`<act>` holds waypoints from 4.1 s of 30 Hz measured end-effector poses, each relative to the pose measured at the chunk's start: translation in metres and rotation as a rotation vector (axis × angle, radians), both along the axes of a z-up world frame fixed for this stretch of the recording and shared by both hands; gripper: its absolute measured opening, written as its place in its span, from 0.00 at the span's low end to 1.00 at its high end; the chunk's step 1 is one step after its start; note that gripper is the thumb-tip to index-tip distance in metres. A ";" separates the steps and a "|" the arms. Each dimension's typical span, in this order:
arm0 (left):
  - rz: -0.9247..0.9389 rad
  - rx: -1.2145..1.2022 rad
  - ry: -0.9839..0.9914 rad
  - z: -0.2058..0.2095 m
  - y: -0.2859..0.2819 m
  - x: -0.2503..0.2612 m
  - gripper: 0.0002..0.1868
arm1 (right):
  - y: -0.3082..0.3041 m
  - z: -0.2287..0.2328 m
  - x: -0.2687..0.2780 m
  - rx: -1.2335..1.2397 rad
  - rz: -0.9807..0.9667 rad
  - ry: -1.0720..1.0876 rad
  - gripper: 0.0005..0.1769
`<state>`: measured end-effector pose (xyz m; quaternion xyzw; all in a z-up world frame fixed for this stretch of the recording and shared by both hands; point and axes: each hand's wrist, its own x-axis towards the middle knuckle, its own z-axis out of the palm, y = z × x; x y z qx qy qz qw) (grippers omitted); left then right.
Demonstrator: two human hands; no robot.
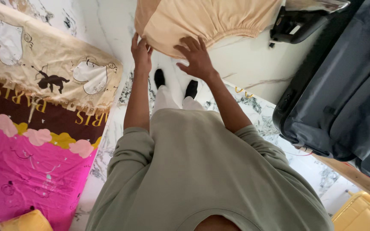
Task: The person irons a pair of shorts with an iron, sets the iron aside, and folds the shorts by hand.
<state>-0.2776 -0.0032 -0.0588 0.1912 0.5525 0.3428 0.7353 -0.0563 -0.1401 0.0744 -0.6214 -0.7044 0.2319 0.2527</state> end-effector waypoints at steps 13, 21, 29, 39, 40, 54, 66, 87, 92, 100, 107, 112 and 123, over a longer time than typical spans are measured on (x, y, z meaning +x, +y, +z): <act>-0.307 0.915 0.133 0.062 0.033 0.000 0.33 | 0.025 -0.021 -0.014 0.079 -0.462 -0.001 0.18; -0.419 1.399 0.674 0.124 0.054 0.027 0.21 | 0.025 0.065 0.009 0.192 -0.498 0.313 0.18; -0.929 1.504 0.511 0.091 0.051 -0.003 0.15 | -0.003 0.038 -0.039 0.306 -0.366 -0.241 0.21; -0.919 1.618 0.638 0.082 0.016 0.012 0.26 | -0.010 0.011 -0.111 0.231 -0.500 0.086 0.20; -0.929 1.593 0.652 0.085 0.015 0.011 0.21 | -0.009 0.008 -0.117 0.216 -0.495 0.055 0.19; -0.762 1.571 0.368 0.143 0.036 0.025 0.09 | 0.036 0.005 -0.091 0.018 -0.524 -0.299 0.26; -0.736 1.429 0.084 0.160 0.037 0.028 0.10 | 0.065 -0.090 -0.007 -0.252 -0.365 -0.222 0.16; -0.812 1.491 0.166 0.168 0.019 0.040 0.13 | 0.078 -0.092 0.001 -0.510 -0.374 -0.375 0.23; -0.940 1.439 0.147 0.143 0.026 0.037 0.10 | 0.072 -0.059 -0.014 -0.591 -0.353 -0.345 0.25; -0.993 1.343 0.711 0.038 0.028 0.054 0.28 | 0.004 0.009 -0.051 -0.677 -0.206 -0.238 0.30; -0.969 1.550 0.904 0.015 0.019 0.062 0.34 | 0.011 0.008 -0.015 -0.153 -0.786 -0.051 0.24; -1.067 1.503 0.903 0.039 0.017 0.045 0.39 | 0.003 -0.010 -0.038 -0.398 -0.792 -0.308 0.45; -0.955 1.676 0.776 0.056 0.029 0.091 0.35 | 0.017 -0.045 0.000 -0.231 -0.941 -0.382 0.25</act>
